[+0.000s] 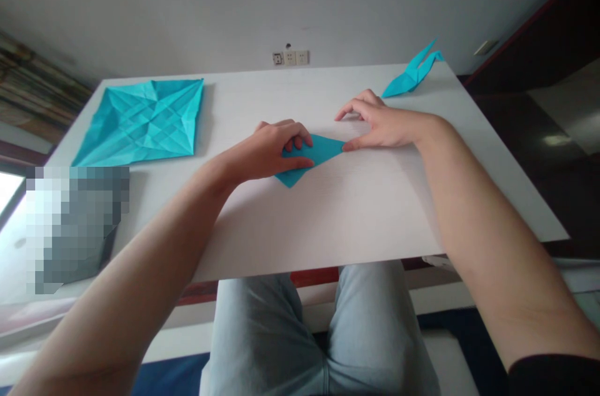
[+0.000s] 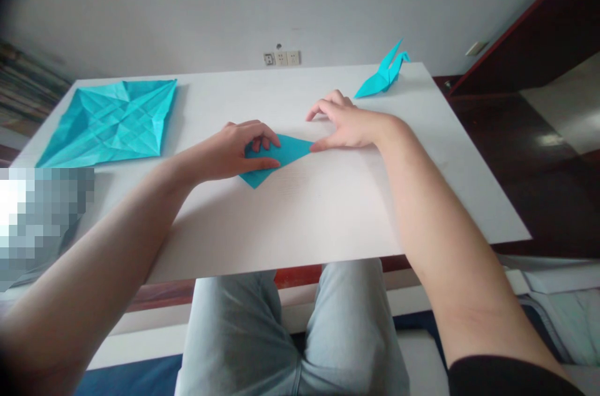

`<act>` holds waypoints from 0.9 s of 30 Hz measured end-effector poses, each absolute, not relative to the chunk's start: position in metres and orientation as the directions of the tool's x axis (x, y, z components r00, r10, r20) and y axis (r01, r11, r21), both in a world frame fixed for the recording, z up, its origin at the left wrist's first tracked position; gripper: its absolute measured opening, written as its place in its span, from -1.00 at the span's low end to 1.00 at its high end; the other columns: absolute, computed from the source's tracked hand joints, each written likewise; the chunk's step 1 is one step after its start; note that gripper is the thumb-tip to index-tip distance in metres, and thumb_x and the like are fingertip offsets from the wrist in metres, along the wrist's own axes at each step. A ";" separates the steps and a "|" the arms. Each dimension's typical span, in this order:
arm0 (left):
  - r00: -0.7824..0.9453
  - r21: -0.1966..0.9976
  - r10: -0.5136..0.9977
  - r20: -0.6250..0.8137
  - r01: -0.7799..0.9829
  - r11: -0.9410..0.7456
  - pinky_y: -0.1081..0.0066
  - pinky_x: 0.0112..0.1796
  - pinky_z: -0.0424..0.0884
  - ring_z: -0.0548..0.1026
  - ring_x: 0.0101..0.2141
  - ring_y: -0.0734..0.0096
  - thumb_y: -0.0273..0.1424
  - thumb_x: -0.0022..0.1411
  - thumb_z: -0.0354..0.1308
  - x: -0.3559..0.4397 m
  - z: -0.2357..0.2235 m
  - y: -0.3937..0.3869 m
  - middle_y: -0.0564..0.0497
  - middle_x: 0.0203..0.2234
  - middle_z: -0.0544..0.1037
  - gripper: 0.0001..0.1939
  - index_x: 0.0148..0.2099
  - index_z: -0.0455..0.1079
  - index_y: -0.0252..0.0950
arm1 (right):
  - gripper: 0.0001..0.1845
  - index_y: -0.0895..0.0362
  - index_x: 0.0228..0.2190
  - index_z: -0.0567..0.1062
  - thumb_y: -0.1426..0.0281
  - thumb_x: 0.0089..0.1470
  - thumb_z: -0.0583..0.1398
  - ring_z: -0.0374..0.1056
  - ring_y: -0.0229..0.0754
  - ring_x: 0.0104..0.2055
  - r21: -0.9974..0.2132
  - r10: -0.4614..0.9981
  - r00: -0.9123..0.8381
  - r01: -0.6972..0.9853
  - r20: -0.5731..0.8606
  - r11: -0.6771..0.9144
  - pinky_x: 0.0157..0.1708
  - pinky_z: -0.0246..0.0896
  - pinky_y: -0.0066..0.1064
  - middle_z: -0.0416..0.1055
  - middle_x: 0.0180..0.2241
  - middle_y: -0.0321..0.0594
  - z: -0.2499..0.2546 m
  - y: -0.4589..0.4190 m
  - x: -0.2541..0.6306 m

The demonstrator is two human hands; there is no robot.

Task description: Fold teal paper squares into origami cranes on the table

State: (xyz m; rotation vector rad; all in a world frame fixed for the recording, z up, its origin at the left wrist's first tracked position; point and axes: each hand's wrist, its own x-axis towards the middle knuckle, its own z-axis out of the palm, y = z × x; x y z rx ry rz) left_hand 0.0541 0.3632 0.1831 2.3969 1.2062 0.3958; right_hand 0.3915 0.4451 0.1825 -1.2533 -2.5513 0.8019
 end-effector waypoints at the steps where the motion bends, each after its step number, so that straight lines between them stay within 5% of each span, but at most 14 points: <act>1: 0.581 0.493 0.812 0.058 0.690 -0.530 0.15 0.18 0.38 0.62 -0.08 0.17 -0.03 0.43 0.43 0.054 0.183 0.364 -0.06 -0.03 0.66 -0.56 0.19 0.62 -0.16 | -0.17 -0.17 0.21 0.64 -0.08 -0.01 0.67 0.40 0.44 0.44 -0.548 0.779 -0.623 0.676 -0.068 0.493 0.52 0.33 0.35 0.35 0.39 -0.03 0.183 0.448 0.397; 6: 0.592 0.485 0.806 0.029 0.697 -0.529 0.13 0.19 0.38 0.64 -0.04 0.15 -0.06 0.41 0.44 0.048 0.186 0.368 -0.04 -0.02 0.68 -0.57 0.20 0.66 -0.13 | -0.20 -0.11 0.17 0.69 -0.05 -0.05 0.69 0.51 0.36 0.29 -0.562 0.801 -0.597 0.681 -0.054 0.470 0.38 0.47 0.26 0.42 0.33 0.00 0.184 0.455 0.410; 10: 0.586 0.484 0.808 0.057 0.692 -0.536 0.15 0.14 0.43 0.64 0.00 0.12 -0.11 0.41 0.45 0.047 0.185 0.367 -0.07 0.02 0.69 -0.60 0.21 0.67 -0.11 | -0.49 -0.06 -0.02 0.74 0.01 0.09 0.63 0.53 0.22 0.11 -0.610 0.826 -0.563 0.647 0.021 0.457 0.19 0.53 0.11 0.53 0.18 -0.01 0.186 0.450 0.394; 13: 0.521 0.489 0.846 0.115 0.712 -0.504 0.17 0.06 0.46 0.64 -0.04 0.14 -0.13 0.42 0.45 0.056 0.181 0.364 -0.11 0.02 0.68 -0.61 0.19 0.66 -0.15 | -0.64 -0.02 -0.14 0.69 0.03 0.23 0.56 0.47 0.10 -0.06 -0.632 0.837 -0.541 0.619 0.089 0.467 0.02 0.49 0.00 0.59 0.00 -0.06 0.184 0.441 0.373; 18: 0.391 0.457 0.902 0.185 0.778 -0.431 0.25 -0.11 0.43 0.62 -0.15 0.17 -0.12 0.40 0.48 0.073 0.174 0.357 -0.09 -0.09 0.71 -0.62 0.12 0.61 -0.21 | -0.62 0.03 -0.26 0.58 0.14 0.18 0.59 0.45 0.03 -0.14 -0.581 0.881 -0.450 0.681 0.147 0.445 -0.02 0.39 -0.05 0.53 -0.11 -0.11 0.177 0.435 0.354; 24: 0.359 0.438 0.913 0.194 0.801 -0.408 0.27 -0.16 0.37 0.62 -0.22 0.22 -0.21 0.44 0.46 0.078 0.173 0.355 -0.03 -0.15 0.72 -0.73 0.07 0.60 -0.20 | -0.53 -0.05 0.00 0.47 0.16 0.24 0.55 0.42 -0.04 -0.28 -0.811 0.896 -0.442 0.511 0.037 0.286 -0.27 0.32 -0.19 0.54 -0.30 -0.29 0.169 0.435 0.348; 27: 0.340 0.447 0.920 0.195 0.804 -0.392 0.28 -0.16 0.36 0.60 -0.24 0.26 -0.26 0.44 0.45 0.077 0.173 0.357 0.00 -0.19 0.72 -0.78 0.05 0.61 -0.20 | -0.38 -0.08 0.16 0.44 0.18 0.22 0.56 0.38 -0.07 -0.33 -0.822 0.894 -0.441 0.481 0.074 0.305 -0.32 0.29 -0.21 0.49 -0.35 -0.37 0.163 0.435 0.345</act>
